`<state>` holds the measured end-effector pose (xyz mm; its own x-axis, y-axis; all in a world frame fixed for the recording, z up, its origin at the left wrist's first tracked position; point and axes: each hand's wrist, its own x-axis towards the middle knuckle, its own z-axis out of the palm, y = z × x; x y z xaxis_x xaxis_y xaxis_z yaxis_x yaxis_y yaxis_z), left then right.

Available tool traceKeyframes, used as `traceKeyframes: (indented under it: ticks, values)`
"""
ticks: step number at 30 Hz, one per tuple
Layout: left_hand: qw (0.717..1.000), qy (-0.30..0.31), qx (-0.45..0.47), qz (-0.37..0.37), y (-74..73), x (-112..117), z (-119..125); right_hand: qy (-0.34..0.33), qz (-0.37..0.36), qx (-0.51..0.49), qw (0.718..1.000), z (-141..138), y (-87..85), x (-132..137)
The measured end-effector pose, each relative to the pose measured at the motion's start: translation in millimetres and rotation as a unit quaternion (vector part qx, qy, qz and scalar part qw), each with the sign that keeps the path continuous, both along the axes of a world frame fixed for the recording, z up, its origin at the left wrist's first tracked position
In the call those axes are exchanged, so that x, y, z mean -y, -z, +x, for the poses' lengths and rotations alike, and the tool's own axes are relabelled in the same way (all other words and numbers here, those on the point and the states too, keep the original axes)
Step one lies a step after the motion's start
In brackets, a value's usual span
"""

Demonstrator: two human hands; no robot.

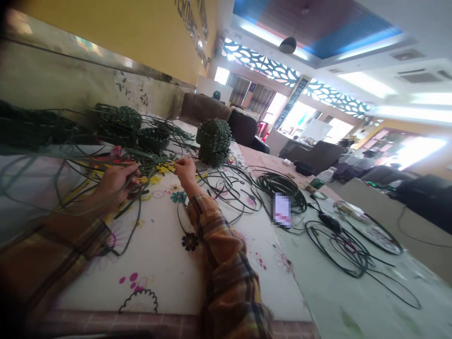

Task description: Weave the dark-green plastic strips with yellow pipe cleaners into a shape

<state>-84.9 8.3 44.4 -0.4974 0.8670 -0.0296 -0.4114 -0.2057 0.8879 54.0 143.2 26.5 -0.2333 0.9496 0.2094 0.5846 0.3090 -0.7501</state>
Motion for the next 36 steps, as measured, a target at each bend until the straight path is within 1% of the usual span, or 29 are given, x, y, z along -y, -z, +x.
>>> traceKeyframes:
  ticks: [1,2,3,4,5,6,8,11,14,16,19,21,23,28,32,34,36]
  values:
    - [1.0,0.01,0.005,0.002,1.2,0,3,-0.012,-0.016,-0.049,0.999,6,-0.8,13]
    - [1.0,0.023,0.01,0.004,2.8,1,7,-0.04,-0.053,-0.15,0.986,13,-1.0,28]
    - [0.999,0.038,0.015,0.005,4.8,2,12,-0.073,-0.091,-0.245,0.962,22,-0.8,43]
    - [0.998,0.055,0.019,0.004,7.1,4,18,-0.105,-0.117,-0.315,0.936,32,-0.2,57]
    - [0.997,0.075,0.024,0.004,9.7,6,26,-0.121,-0.131,-0.356,0.917,43,0.9,72]
    - [0.995,0.1,0.03,0.001,12.5,9,34,-0.122,-0.135,-0.378,0.908,55,2.5,85]
    - [0.986,0.159,0.04,-0.01,18.6,16,52,-0.125,-0.145,-0.387,0.902,76,7.6,108]
    - [0.971,0.229,0.035,-0.05,27.4,30,76,-0.12,-0.159,-0.397,0.896,100,19.2,128]
    - [0.963,0.245,0.005,-0.111,34.7,39,92,-0.102,-0.163,-0.426,0.884,109,30.5,131]
    - [0.959,0.247,-0.014,-0.14,38.3,42,98,-0.093,-0.158,-0.43,0.884,109,35.5,129]
    - [0.957,0.249,-0.03,-0.146,41.8,45,101,-0.063,-0.158,-0.422,0.89,106,40.4,128]
    - [0.959,0.245,-0.029,-0.139,42.8,47,102,-0.049,-0.164,-0.43,0.886,104,43.3,128]
    - [0.961,0.236,-0.026,-0.138,42.9,48,103,-0.053,-0.16,-0.444,0.88,101,46.1,131]
    - [0.966,0.216,-0.025,-0.14,38.6,49,104,-0.09,-0.137,-0.454,0.876,90,52.1,136]
    - [0.965,0.217,-0.045,-0.14,29.2,50,106,-0.11,-0.122,-0.46,0.873,85,56.2,138]
    - [0.965,0.209,-0.06,-0.148,23.9,52,108,-0.109,-0.111,-0.44,0.885,86,57.7,138]
    - [0.967,0.197,-0.068,-0.149,20.9,53,109,-0.09,-0.096,-0.394,0.909,88,58.8,137]
